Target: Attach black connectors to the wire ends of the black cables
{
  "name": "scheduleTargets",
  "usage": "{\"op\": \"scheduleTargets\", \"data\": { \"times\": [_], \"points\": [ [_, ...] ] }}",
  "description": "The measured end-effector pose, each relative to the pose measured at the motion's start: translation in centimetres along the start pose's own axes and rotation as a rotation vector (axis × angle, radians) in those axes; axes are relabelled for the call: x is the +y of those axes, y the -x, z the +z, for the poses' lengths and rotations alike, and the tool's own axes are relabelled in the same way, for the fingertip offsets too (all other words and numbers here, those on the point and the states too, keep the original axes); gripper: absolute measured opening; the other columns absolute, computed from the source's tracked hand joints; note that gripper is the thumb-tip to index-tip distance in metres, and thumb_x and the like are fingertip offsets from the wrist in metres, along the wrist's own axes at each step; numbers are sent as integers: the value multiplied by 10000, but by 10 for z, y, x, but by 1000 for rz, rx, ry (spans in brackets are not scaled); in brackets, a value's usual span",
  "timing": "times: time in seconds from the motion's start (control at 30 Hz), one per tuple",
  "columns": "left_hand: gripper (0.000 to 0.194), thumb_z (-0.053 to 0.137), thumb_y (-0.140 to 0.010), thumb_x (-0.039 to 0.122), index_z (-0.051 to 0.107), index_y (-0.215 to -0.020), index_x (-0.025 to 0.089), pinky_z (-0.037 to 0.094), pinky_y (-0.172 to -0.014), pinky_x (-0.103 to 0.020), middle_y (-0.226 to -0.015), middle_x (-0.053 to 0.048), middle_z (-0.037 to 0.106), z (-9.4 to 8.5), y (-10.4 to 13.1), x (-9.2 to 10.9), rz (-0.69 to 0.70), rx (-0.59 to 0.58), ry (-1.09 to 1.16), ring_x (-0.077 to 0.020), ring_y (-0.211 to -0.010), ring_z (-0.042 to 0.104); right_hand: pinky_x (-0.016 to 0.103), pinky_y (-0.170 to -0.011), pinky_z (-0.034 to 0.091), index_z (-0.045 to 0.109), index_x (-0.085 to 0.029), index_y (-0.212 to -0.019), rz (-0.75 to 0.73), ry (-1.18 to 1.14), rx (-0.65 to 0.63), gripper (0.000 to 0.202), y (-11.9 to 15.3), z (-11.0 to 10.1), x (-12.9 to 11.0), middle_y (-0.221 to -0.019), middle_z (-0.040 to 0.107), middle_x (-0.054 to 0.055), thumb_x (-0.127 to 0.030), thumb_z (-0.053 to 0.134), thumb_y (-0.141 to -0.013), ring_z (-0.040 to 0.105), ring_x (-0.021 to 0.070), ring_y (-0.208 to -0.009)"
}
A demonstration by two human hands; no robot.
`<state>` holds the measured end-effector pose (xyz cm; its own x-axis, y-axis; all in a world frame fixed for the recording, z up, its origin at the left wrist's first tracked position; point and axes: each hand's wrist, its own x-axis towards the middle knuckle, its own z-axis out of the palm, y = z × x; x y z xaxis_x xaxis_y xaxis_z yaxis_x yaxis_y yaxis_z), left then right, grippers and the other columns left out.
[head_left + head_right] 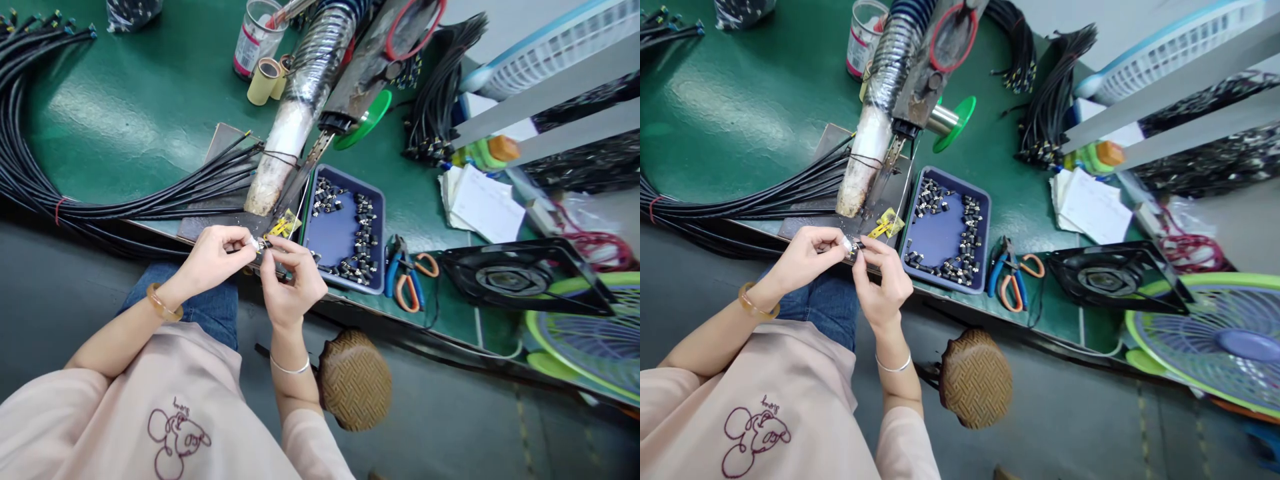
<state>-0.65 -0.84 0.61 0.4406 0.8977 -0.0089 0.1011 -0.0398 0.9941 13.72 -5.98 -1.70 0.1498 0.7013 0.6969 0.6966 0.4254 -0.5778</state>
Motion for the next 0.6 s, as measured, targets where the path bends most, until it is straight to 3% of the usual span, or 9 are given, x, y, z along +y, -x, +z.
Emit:
{"op": "scheduleTargets", "data": {
  "times": [0.13,0.33,0.6],
  "points": [
    [217,530,-773,272,520,-598,145,299,-552,-218,-593,35,416,2,-6,3,-14,34,28,-81,-584,367,331,-760,650,598,-221,-821,72,-45,-31,98,-5,-2,0,-1008,782,60,-160,636,-886,766,176,-869],
    [251,544,-761,321,492,-583,153,299,-549,-222,-580,38,385,-1,-12,6,-73,-29,90,-79,-566,366,328,-778,658,567,-216,-775,145,-145,-94,136,-10,-6,2,-1036,775,68,-142,641,-862,765,168,-870],
    [214,544,-731,303,501,-591,147,299,-560,-225,-589,37,398,0,-17,8,-87,11,115,-76,-577,366,343,-792,659,559,-221,-761,121,-126,-110,143,-13,-5,6,-1031,773,60,-149,639,-856,764,172,-873]
  ]
}}
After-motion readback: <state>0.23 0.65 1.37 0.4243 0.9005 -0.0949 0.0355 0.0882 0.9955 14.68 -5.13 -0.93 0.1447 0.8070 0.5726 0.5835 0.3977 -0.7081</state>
